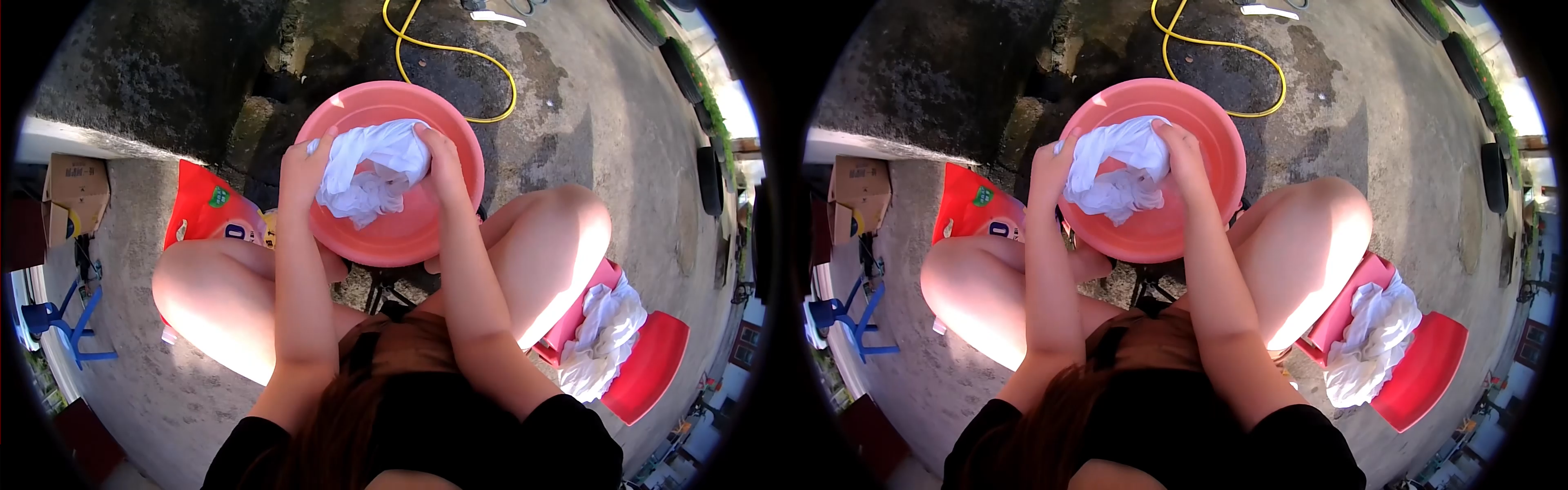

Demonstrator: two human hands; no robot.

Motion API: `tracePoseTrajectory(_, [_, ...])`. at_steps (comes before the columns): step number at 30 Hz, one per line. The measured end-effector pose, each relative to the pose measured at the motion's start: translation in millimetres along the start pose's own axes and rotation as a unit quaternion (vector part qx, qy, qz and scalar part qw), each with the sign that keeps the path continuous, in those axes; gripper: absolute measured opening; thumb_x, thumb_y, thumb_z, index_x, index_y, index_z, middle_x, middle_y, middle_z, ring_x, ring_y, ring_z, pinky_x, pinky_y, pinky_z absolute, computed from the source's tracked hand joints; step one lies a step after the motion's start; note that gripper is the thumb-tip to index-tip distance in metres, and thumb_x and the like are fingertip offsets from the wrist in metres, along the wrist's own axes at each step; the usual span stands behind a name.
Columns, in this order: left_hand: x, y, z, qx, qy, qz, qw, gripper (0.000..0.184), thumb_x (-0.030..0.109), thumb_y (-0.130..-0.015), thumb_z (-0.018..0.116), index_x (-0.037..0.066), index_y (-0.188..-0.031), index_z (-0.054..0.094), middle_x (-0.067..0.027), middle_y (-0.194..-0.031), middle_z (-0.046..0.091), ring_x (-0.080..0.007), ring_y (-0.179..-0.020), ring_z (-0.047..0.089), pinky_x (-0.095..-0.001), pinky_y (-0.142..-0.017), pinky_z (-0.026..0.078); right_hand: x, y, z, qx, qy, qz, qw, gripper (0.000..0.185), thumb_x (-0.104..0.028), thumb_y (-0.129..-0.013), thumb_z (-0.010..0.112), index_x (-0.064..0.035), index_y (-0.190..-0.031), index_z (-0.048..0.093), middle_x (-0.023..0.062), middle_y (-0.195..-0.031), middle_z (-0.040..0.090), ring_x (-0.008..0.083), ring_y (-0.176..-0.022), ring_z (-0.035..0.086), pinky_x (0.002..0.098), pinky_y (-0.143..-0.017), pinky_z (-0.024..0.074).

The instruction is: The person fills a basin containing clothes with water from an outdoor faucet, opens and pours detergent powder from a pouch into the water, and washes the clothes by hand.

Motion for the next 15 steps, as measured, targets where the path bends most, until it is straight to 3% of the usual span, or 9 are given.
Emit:
tracePoseTrajectory(2, [5, 1, 5, 0.082, -0.057, 0.08, 0.992, 0.041, 0.038, -0.082, 0.058, -0.003, -0.086, 0.062, -0.0096, -0.069, 0.061, -0.0133, -0.067, 0.058, -0.0284, -0.063, 0.046, -8, 6, 13, 0.016, -0.055, 0.002, 0.998, 0.029, -0.026, -0.086, 0.053, 0.0012, -0.094, 0.059, 0.0083, -0.081, 0.062, 0.0156, -0.073, 0.06, 0.0283, -0.063, 0.0468])
tracePoseTrajectory(3, [10, 5, 7, 0.141, 0.038, 0.139, 0.98, 0.036, 0.034, -0.082, 0.059, -0.002, -0.081, 0.063, -0.0068, -0.063, 0.058, -0.0118, -0.062, 0.056, -0.028, -0.06, 0.045, -9, 8, 15, 0.023, -0.082, 0.002, 0.996, 0.029, -0.027, -0.086, 0.053, 0.0009, -0.093, 0.059, 0.0085, -0.08, 0.062, 0.0158, -0.072, 0.06, 0.0287, -0.061, 0.047])
tracePoseTrajectory(6, [0, -1, 14, 0.008, 0.053, 0.018, 0.998, 0.031, 0.031, -0.082, 0.06, 0.0, -0.082, 0.063, -0.0069, -0.069, 0.061, -0.0112, -0.066, 0.057, -0.0273, -0.061, 0.046, -4, 6, 10, 0.022, -0.044, 0.013, 0.999, 0.027, -0.026, -0.088, 0.051, -0.0004, -0.088, 0.059, 0.0076, -0.077, 0.061, 0.014, -0.069, 0.058, 0.0289, -0.055, 0.0461])
tracePoseTrajectory(7, [1, 2, 28, -0.096, 0.13, -0.022, 0.987, 0.029, 0.03, -0.082, 0.061, 0.001, -0.081, 0.063, -0.0062, -0.071, 0.061, -0.0104, -0.067, 0.057, -0.0258, -0.062, 0.046, -2, 5, 7, 0.016, -0.03, 0.001, 0.999, 0.026, -0.025, -0.088, 0.051, -0.0006, -0.087, 0.059, 0.0072, -0.077, 0.06, 0.0134, -0.068, 0.058, 0.0285, -0.056, 0.046])
tracePoseTrajectory(10, [23, 22, 69, -0.209, 0.162, 0.097, 0.959, 0.03, 0.031, -0.082, 0.061, 0.001, -0.08, 0.064, -0.0042, -0.069, 0.06, -0.0114, -0.063, 0.055, -0.0259, -0.058, 0.045, 2, 3, 4, 0.003, -0.004, -0.03, 1.0, 0.023, -0.022, -0.089, 0.05, -0.001, -0.085, 0.059, 0.0062, -0.076, 0.06, 0.0117, -0.067, 0.056, 0.0269, -0.057, 0.0454])
tracePoseTrajectory(13, [25, 30, 86, -0.139, 0.192, 0.163, 0.958, 0.03, 0.029, -0.083, 0.06, 0.0, -0.081, 0.065, -0.0049, -0.064, 0.06, -0.0121, -0.06, 0.056, -0.0275, -0.057, 0.044, -1, 4, 7, 0.005, 0.005, -0.054, 0.999, 0.019, -0.018, -0.087, 0.053, -0.0002, -0.087, 0.06, 0.0059, -0.079, 0.061, 0.0105, -0.069, 0.056, 0.025, -0.059, 0.0451])
tracePoseTrajectory(15, [31, 33, 82, -0.141, 0.128, 0.113, 0.975, 0.026, 0.024, -0.085, 0.059, -0.001, -0.083, 0.064, -0.0039, -0.067, 0.059, -0.0101, -0.064, 0.054, -0.0253, -0.061, 0.043, -6, 6, 11, 0.012, 0.03, -0.071, 0.997, 0.017, -0.015, -0.085, 0.055, 0.0005, -0.09, 0.061, 0.0062, -0.082, 0.062, 0.0099, -0.07, 0.057, 0.0242, -0.061, 0.0449])
Point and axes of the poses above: each hand's wrist, its own y-axis away from the middle knuckle, its own z-axis out of the palm, x = y × z, the point moved 6 cm from there along -y, towards the middle knuckle
